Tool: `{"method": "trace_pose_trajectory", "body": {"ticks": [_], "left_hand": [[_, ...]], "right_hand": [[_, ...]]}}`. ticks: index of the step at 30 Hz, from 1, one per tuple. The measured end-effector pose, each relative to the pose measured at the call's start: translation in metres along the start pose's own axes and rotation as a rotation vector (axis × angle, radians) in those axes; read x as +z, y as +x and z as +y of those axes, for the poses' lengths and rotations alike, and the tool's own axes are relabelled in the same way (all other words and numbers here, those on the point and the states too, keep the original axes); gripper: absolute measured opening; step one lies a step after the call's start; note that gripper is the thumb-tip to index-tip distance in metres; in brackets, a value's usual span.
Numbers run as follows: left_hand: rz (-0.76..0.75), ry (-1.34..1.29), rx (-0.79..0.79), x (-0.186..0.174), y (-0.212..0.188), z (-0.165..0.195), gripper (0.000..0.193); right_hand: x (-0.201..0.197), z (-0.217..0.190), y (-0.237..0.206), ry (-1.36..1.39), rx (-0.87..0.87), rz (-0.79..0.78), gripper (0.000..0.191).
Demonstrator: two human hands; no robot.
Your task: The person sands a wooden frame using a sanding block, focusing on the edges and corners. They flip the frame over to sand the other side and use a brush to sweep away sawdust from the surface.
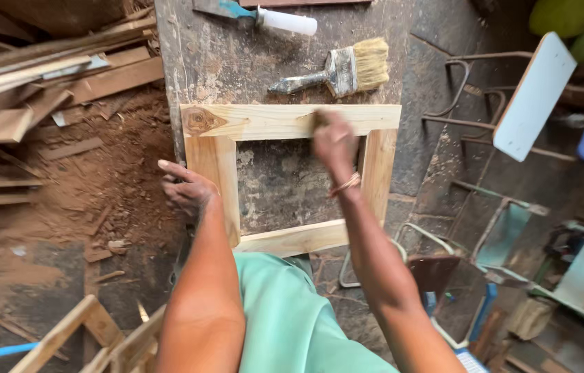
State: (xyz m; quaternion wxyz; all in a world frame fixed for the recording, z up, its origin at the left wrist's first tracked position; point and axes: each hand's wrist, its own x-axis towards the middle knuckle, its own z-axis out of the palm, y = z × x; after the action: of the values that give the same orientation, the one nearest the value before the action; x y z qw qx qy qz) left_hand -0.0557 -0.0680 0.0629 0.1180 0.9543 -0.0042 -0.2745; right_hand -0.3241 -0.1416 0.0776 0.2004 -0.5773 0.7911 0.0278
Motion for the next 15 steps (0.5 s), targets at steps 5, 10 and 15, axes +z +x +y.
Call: {"method": "trace_pose_trajectory", "body": {"ticks": [5, 10, 15], "left_hand": [[-0.015, 0.017, -0.028, 0.000, 0.001, 0.001, 0.072], [-0.008, 0.024, -0.011, 0.000, 0.000, 0.004, 0.071], [-0.019, 0.001, 0.005, 0.001, 0.000, 0.002, 0.072]], "right_hand": [[0.001, 0.002, -0.017, -0.099, -0.583, 0.142, 0.048], [-0.035, 0.023, 0.004, -0.286, -0.830, 0.228, 0.043], [-0.035, 0.026, -0.002, -0.158, -0.840, 0.204, 0.041]]}}
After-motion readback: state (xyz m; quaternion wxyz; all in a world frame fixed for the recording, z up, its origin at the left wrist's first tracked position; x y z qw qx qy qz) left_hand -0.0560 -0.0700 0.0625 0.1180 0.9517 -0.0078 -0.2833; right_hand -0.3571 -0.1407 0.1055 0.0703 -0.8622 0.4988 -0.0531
